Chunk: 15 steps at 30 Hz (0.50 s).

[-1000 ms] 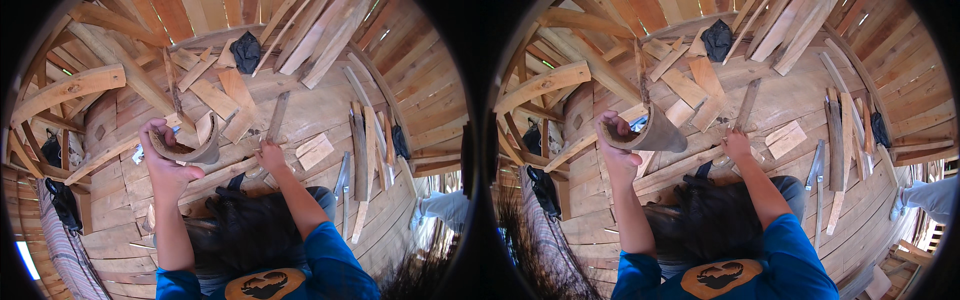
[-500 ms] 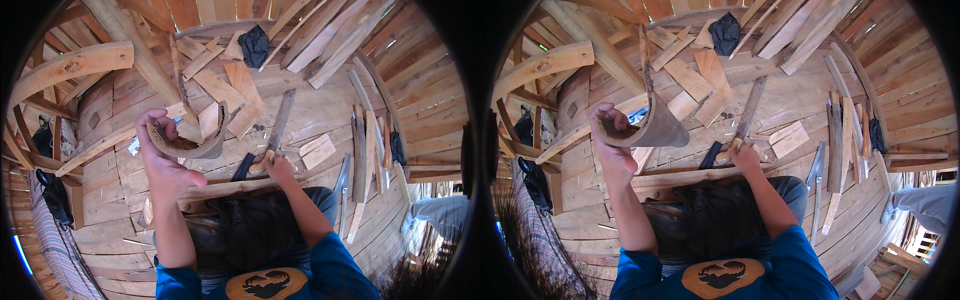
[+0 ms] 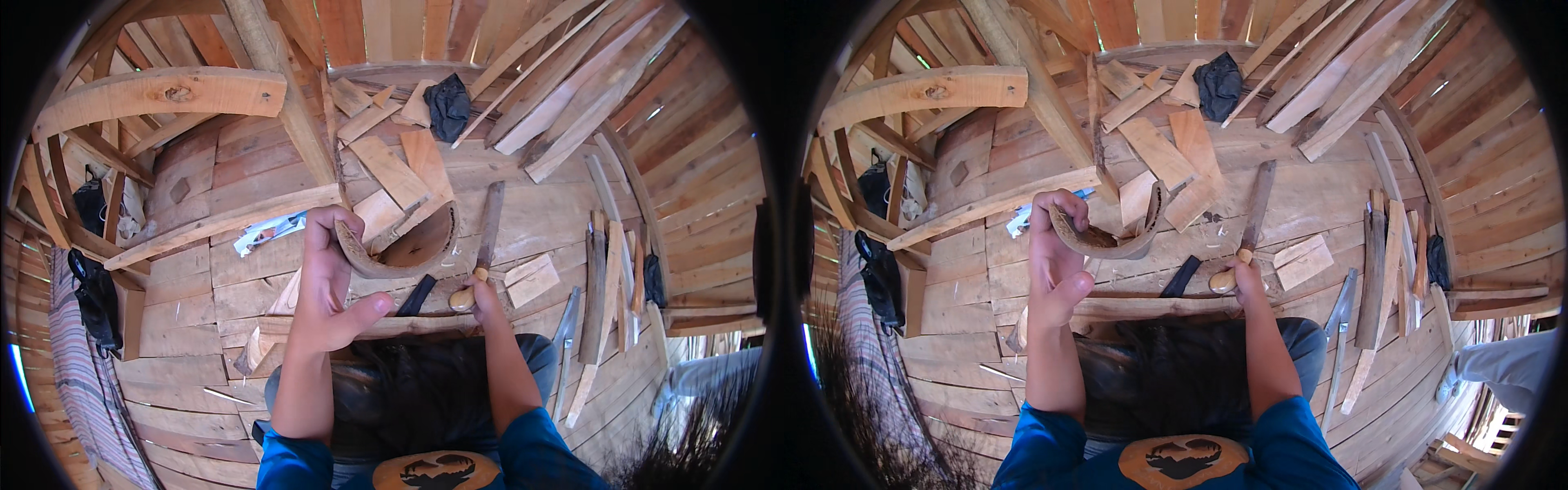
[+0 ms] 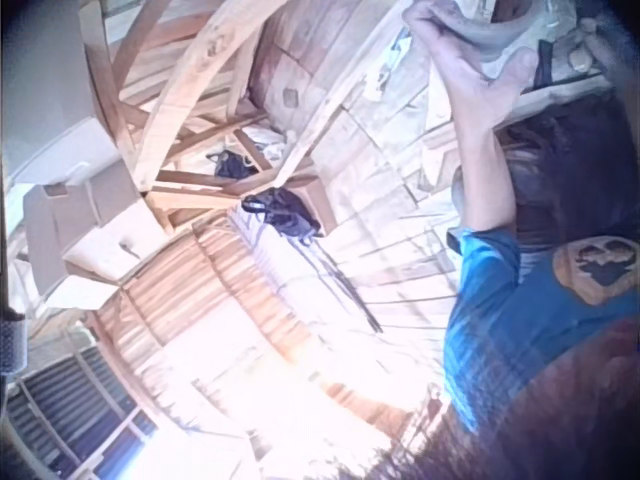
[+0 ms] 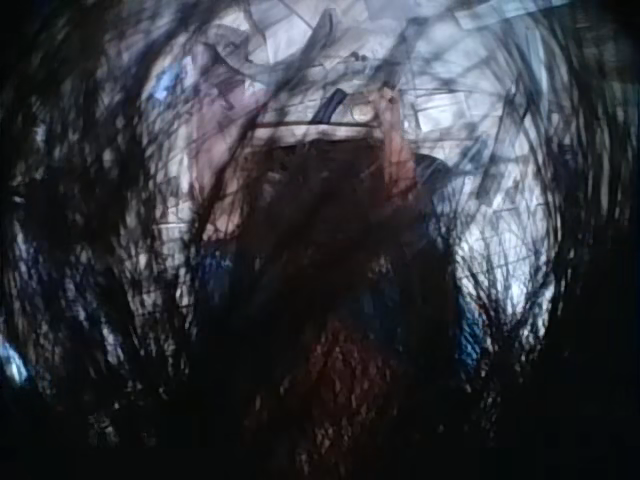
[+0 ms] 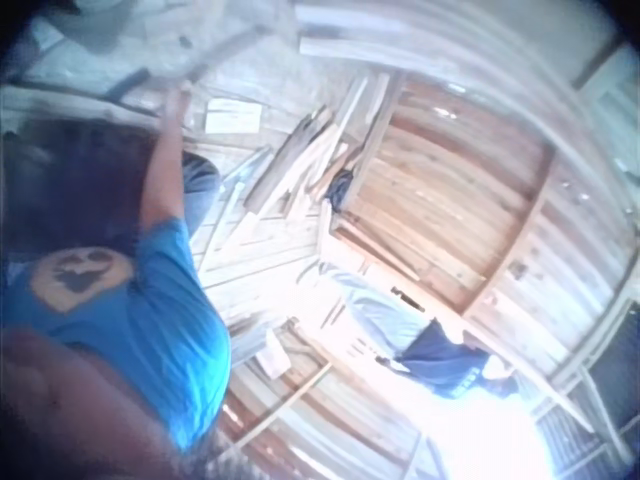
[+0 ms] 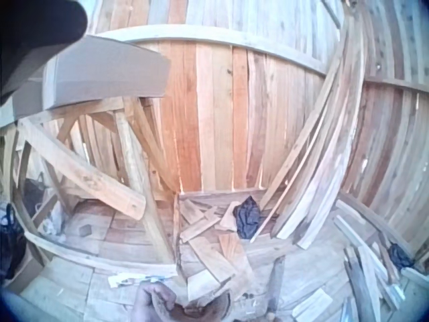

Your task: The person carves and shapes pieces of wood using a small saw and a large curved blade, at one point using a pickaxe to hollow out a wooden object.

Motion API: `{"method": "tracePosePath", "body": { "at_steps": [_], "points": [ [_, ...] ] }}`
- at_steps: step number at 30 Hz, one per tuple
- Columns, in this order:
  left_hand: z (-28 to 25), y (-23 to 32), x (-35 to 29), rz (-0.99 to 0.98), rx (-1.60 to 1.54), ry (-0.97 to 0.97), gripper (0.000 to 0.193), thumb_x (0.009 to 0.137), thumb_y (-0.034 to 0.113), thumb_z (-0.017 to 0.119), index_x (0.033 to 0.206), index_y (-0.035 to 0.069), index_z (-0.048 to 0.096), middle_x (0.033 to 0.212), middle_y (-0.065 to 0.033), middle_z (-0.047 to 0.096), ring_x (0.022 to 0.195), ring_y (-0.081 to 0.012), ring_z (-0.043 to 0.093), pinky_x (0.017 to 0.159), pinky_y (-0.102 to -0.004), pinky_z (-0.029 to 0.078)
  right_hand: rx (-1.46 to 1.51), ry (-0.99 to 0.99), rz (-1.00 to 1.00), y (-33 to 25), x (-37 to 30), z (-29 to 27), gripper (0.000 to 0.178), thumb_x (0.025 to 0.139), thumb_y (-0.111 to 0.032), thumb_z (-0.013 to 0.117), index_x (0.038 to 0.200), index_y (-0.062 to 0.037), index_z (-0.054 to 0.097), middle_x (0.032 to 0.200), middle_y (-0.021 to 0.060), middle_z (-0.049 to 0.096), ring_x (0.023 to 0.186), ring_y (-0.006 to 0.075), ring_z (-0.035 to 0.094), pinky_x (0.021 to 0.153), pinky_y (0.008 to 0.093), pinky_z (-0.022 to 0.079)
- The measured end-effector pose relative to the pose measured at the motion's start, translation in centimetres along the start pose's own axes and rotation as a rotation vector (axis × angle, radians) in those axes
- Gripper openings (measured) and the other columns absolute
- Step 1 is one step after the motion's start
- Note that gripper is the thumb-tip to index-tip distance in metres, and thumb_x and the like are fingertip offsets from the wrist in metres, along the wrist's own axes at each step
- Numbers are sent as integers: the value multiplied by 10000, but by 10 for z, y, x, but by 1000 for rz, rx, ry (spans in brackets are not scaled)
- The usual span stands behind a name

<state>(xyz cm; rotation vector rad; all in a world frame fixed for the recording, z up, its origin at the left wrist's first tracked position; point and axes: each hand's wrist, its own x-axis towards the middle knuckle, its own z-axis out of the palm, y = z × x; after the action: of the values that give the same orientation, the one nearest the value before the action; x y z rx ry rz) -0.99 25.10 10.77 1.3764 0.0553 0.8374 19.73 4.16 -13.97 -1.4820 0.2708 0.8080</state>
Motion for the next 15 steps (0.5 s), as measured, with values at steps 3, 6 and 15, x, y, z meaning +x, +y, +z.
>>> {"method": "tracePosePath", "body": {
  "at_steps": [3, 6, 15],
  "points": [
    [13, 4, -4, -23, -83, -60, 629, 721, 188, 694, 1200, 44, 312, 1077, -52, 318, 1040, -147, 340, 947, -260, 243, 241, -85, 49, -30, -29, -19, 190, 783, 21, 522, 968, 12, 476, 774, 134, 569, 658, 229, 587, 594, 381, 538],
    [22, 3, -6, -107, -69, -101, 579, 794, 125, 645, 1234, 53, 276, 1123, -60, 339, 1108, -148, 343, 982, -273, 243, 278, -111, 49, -59, -80, -35, 159, 835, 31, 508, 970, 0, 430, 683, 91, 505, 578, 187, 549, 530, 359, 517],
    [38, -7, 0, -23, 88, -16, 543, 904, 191, 579, 1289, 7, 243, 1234, -115, 371, 1193, -179, 335, 1051, -312, 214, 46, -90, -422, -90, -240, -36, 133, 952, -131, 525, 935, -54, 418, 617, 43, 446, 429, 129, 454, 444, 325, 470]
  ]
}}
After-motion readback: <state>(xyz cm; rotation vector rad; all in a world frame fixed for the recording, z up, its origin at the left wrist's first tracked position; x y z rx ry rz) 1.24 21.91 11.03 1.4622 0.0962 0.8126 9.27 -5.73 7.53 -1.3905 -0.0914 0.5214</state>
